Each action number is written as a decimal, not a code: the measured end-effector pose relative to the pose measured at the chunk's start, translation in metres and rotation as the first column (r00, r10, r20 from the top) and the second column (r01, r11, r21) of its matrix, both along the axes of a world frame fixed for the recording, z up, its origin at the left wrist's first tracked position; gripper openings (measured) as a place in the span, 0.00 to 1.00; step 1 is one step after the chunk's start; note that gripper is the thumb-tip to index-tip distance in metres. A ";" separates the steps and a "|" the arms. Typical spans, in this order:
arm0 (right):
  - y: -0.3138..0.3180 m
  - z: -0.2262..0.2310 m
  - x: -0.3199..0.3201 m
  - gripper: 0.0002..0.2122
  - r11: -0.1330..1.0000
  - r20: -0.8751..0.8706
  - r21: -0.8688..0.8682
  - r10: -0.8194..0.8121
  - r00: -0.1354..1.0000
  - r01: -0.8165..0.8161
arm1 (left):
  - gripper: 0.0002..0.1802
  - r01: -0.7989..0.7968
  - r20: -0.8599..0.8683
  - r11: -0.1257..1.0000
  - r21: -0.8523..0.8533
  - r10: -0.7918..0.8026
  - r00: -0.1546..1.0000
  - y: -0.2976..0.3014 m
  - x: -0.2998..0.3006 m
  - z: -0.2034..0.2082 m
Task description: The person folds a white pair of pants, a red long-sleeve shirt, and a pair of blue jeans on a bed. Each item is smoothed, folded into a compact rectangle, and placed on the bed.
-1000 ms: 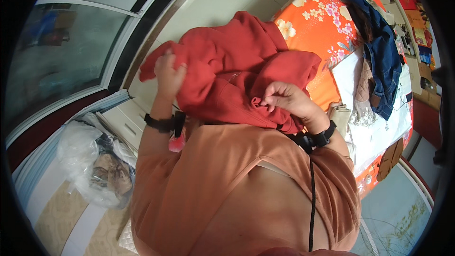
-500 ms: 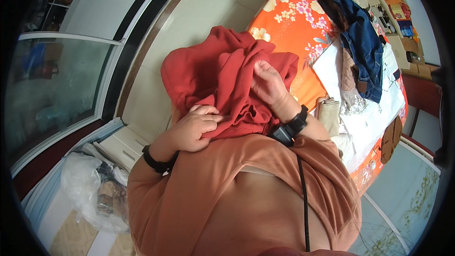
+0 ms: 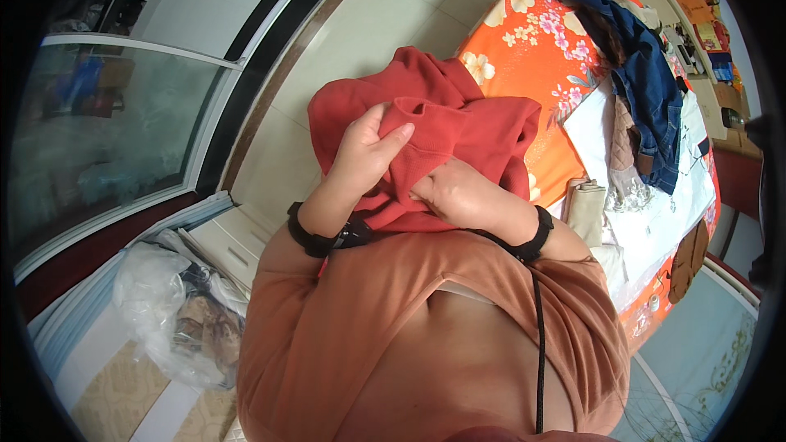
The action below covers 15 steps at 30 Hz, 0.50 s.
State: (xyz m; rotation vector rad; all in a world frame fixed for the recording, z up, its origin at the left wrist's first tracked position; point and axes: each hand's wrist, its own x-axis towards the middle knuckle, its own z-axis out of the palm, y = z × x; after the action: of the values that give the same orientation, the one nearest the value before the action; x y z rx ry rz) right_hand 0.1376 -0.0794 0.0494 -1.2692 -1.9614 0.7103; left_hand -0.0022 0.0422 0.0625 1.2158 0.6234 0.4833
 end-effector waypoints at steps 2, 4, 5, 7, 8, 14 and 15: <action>-0.002 0.003 0.002 0.05 1.000 0.032 -0.005 -0.021 0.999 0.021 | 0.16 -0.047 0.101 0.992 -0.119 0.059 0.993 -0.003 -0.005 -0.002; -0.003 0.008 0.001 0.06 0.999 0.009 0.004 -0.036 0.999 0.036 | 0.15 -0.041 0.172 0.994 -0.097 0.057 0.983 -0.004 -0.010 -0.005; -0.003 0.011 0.002 0.06 0.999 -0.015 0.028 -0.042 0.999 0.042 | 0.14 -0.048 0.178 0.994 -0.096 0.064 0.982 -0.004 -0.013 -0.007; -0.005 0.016 0.006 0.06 0.992 -0.116 -0.127 -0.022 0.993 0.007 | 0.15 -0.088 0.175 0.992 -0.087 0.102 0.979 -0.003 -0.015 -0.013; -0.008 0.016 0.012 0.06 0.977 -0.164 -0.212 -0.024 0.986 -0.012 | 0.16 -0.117 0.166 0.989 -0.087 0.130 0.977 -0.002 -0.015 -0.016; -0.071 -0.018 0.115 0.02 0.714 -0.609 -0.600 -0.700 0.373 0.361 | 0.40 0.140 -0.199 0.837 0.529 -0.038 0.979 0.010 0.001 -0.029; -0.088 -0.029 0.130 0.04 0.611 -0.547 -0.641 -0.789 0.282 0.465 | 0.43 0.249 -0.220 0.804 0.540 -0.151 0.964 0.009 0.004 -0.028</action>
State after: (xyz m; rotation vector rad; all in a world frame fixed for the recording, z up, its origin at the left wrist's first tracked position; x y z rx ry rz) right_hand 0.2672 -0.1677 0.0205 -1.4351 -0.4364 0.9862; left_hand 0.0016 0.0508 0.0341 1.8875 0.4938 0.3977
